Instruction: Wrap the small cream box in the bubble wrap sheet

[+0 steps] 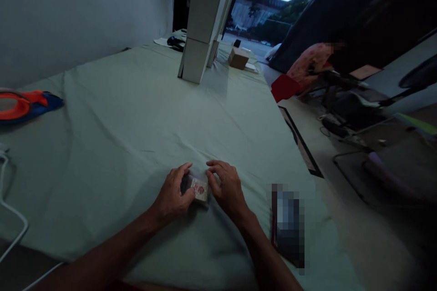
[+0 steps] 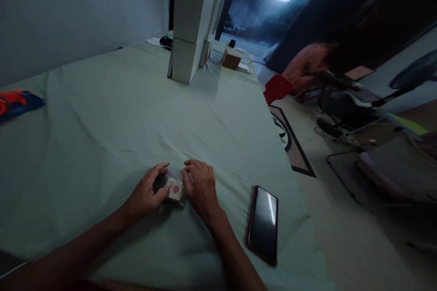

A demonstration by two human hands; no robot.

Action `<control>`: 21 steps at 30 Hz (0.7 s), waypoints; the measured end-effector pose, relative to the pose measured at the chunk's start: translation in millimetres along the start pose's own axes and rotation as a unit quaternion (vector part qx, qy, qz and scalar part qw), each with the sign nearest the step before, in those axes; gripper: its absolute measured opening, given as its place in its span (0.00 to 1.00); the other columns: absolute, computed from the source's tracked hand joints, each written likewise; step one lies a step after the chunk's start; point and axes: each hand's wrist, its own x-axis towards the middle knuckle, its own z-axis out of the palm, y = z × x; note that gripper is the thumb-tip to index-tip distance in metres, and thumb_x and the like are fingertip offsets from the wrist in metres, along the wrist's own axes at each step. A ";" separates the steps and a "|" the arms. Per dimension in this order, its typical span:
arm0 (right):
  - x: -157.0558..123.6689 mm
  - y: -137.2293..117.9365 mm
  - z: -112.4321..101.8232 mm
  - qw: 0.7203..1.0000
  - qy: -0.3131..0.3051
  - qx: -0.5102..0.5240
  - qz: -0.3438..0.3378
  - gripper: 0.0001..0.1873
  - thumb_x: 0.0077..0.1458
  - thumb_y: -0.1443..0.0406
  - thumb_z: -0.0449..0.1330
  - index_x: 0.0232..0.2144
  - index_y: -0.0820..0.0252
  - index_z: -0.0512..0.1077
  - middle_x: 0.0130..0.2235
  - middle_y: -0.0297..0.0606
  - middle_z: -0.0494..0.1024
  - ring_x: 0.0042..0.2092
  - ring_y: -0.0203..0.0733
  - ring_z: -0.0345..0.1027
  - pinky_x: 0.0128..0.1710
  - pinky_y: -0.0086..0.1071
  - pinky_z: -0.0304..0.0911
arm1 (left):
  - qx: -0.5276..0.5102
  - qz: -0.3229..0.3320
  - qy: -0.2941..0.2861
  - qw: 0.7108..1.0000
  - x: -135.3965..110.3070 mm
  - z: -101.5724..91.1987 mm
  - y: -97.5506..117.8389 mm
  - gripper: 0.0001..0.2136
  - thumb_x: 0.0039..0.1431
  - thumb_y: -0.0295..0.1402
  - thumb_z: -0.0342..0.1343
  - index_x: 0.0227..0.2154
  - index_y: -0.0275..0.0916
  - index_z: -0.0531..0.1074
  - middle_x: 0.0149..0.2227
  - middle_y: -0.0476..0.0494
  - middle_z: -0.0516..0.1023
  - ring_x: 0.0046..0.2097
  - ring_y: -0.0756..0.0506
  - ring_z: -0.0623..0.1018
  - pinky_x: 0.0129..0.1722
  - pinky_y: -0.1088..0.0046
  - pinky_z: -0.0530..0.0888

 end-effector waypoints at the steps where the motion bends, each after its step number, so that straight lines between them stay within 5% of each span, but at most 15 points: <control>1: 0.3 2.8 -1.1 1.000 -0.003 0.013 0.014 0.07 0.60 0.68 0.54 0.32 0.58 0.72 0.42 0.41 0.80 0.45 0.45 0.72 0.44 0.40 0.62 | 0.000 -0.003 -0.003 1.000 0.0 -0.4 0.5 0.30 0.49 0.26 0.53 0.58 0.37 0.61 0.53 0.35 0.70 0.54 0.38 0.71 0.53 0.55 0.70; 6: -6.3 7.7 -17.9 0.994 0.016 0.071 0.083 0.09 0.61 0.64 0.54 0.38 0.56 0.74 0.43 0.41 0.80 0.46 0.46 0.73 0.47 0.41 0.65 | -0.013 0.003 -0.010 1.000 -1.0 -2.0 2.9 0.30 0.50 0.27 0.53 0.59 0.38 0.61 0.54 0.35 0.71 0.55 0.38 0.71 0.55 0.55 0.68; 11: -11.5 7.5 -18.9 0.978 -0.042 0.147 0.140 0.17 0.56 0.59 0.59 0.48 0.57 0.72 0.49 0.43 0.77 0.49 0.46 0.72 0.42 0.37 0.69 | -0.025 0.002 -0.011 1.000 -1.9 -1.8 4.0 0.30 0.50 0.27 0.54 0.59 0.39 0.61 0.53 0.36 0.72 0.56 0.38 0.72 0.55 0.57 0.69; 17: 2.3 3.7 6.4 0.942 -0.032 0.285 0.175 0.10 0.56 0.60 0.58 0.27 0.58 0.75 0.40 0.40 0.80 0.41 0.42 0.73 0.40 0.34 0.67 | -0.035 0.037 -0.018 0.999 -2.1 -3.1 8.3 0.31 0.49 0.28 0.54 0.59 0.36 0.60 0.55 0.35 0.70 0.57 0.38 0.71 0.58 0.56 0.66; 21: 13.8 -6.2 -1.2 0.906 0.001 0.349 0.239 0.12 0.56 0.58 0.58 0.30 0.59 0.76 0.32 0.36 0.78 0.34 0.40 0.70 0.35 0.31 0.64 | -0.098 0.036 -0.043 0.994 -3.7 -5.4 8.0 0.36 0.47 0.29 0.55 0.62 0.36 0.55 0.60 0.34 0.64 0.62 0.36 0.64 0.62 0.54 0.61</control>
